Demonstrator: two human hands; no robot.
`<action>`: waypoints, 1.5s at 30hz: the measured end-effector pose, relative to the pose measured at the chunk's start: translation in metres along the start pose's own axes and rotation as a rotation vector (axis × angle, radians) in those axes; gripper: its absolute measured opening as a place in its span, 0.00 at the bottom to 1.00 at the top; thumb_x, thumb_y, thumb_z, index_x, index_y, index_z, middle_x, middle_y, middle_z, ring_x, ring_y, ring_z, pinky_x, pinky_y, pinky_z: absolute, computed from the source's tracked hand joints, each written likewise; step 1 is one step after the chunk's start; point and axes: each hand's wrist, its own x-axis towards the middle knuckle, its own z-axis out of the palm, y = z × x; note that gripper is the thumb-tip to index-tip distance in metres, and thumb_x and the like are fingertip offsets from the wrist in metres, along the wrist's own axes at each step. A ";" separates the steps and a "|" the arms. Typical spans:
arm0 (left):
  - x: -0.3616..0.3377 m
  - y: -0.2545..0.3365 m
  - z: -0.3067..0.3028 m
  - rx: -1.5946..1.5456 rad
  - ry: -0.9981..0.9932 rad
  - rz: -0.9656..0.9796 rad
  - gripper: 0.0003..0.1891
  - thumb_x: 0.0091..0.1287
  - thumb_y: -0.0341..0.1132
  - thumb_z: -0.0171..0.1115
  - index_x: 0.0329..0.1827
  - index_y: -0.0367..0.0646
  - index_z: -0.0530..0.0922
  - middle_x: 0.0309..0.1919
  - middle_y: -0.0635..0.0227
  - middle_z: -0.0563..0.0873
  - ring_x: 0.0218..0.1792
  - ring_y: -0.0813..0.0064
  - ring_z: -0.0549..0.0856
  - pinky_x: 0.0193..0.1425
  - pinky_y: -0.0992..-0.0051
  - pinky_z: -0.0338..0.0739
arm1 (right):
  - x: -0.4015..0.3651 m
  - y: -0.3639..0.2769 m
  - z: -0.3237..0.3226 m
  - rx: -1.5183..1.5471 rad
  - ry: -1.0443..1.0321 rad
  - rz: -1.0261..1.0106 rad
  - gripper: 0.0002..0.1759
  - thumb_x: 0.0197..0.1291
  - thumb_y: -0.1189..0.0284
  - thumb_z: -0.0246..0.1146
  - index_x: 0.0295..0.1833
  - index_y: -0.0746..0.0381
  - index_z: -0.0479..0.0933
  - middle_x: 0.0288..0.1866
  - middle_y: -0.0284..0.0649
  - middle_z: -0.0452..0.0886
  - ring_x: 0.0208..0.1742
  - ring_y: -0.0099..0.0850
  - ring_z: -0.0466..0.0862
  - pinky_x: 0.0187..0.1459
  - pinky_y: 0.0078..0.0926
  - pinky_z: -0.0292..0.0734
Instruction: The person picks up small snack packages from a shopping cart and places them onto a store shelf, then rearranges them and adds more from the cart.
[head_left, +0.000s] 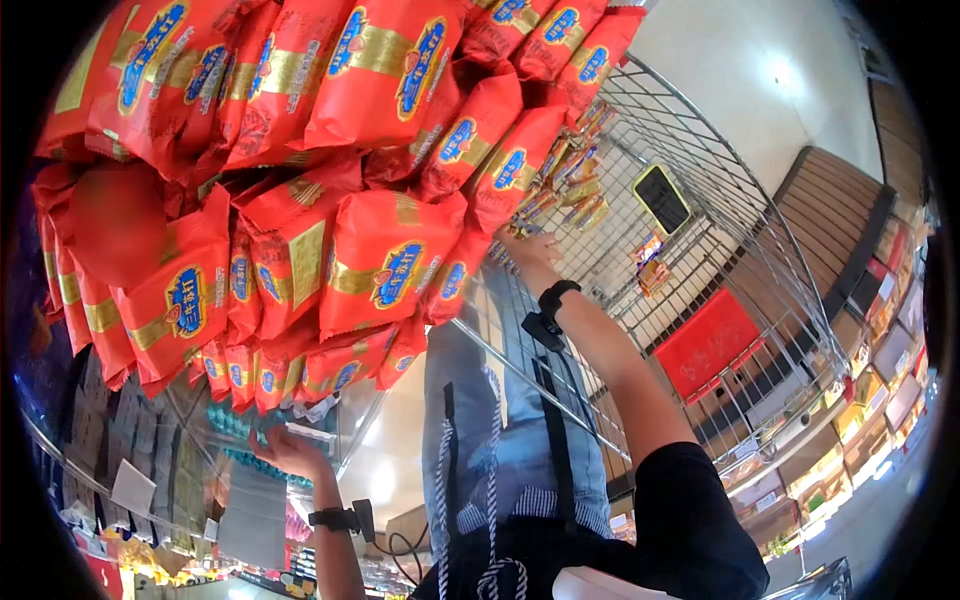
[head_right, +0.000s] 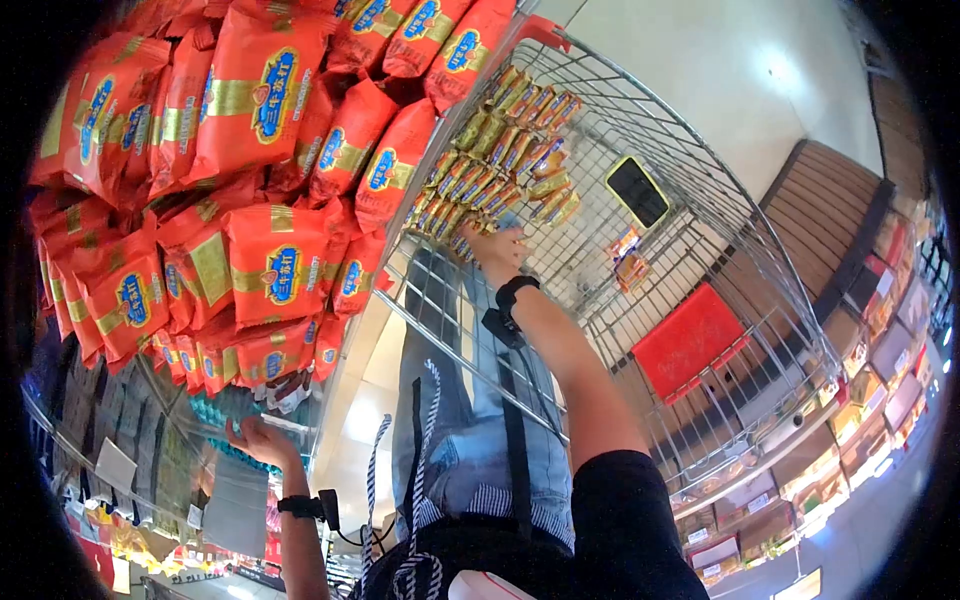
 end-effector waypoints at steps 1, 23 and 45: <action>-0.001 0.001 -0.002 -0.001 -0.013 -0.009 0.08 0.58 0.22 0.47 0.31 0.40 0.76 0.57 0.57 0.67 0.49 0.55 0.75 0.43 0.60 0.74 | 0.000 0.001 0.004 0.021 0.021 -0.078 0.67 0.34 0.38 0.66 0.70 0.63 0.35 0.68 0.68 0.39 0.68 0.57 0.52 0.62 0.53 0.53; 0.000 0.009 -0.006 -0.106 0.009 0.001 0.06 0.57 0.23 0.50 0.31 0.39 0.77 0.54 0.57 0.70 0.44 0.57 0.77 0.41 0.62 0.75 | 0.010 0.007 0.007 0.166 0.025 -0.088 0.57 0.34 0.43 0.67 0.64 0.69 0.54 0.56 0.55 0.68 0.57 0.45 0.71 0.56 0.39 0.67; 0.000 -0.003 -0.001 -0.158 0.000 0.003 0.06 0.55 0.23 0.49 0.32 0.35 0.76 0.56 0.58 0.68 0.42 0.61 0.77 0.42 0.65 0.74 | 0.019 0.025 -0.004 0.285 -0.103 -0.253 0.46 0.36 0.51 0.69 0.59 0.66 0.61 0.53 0.61 0.65 0.49 0.52 0.75 0.42 0.45 0.76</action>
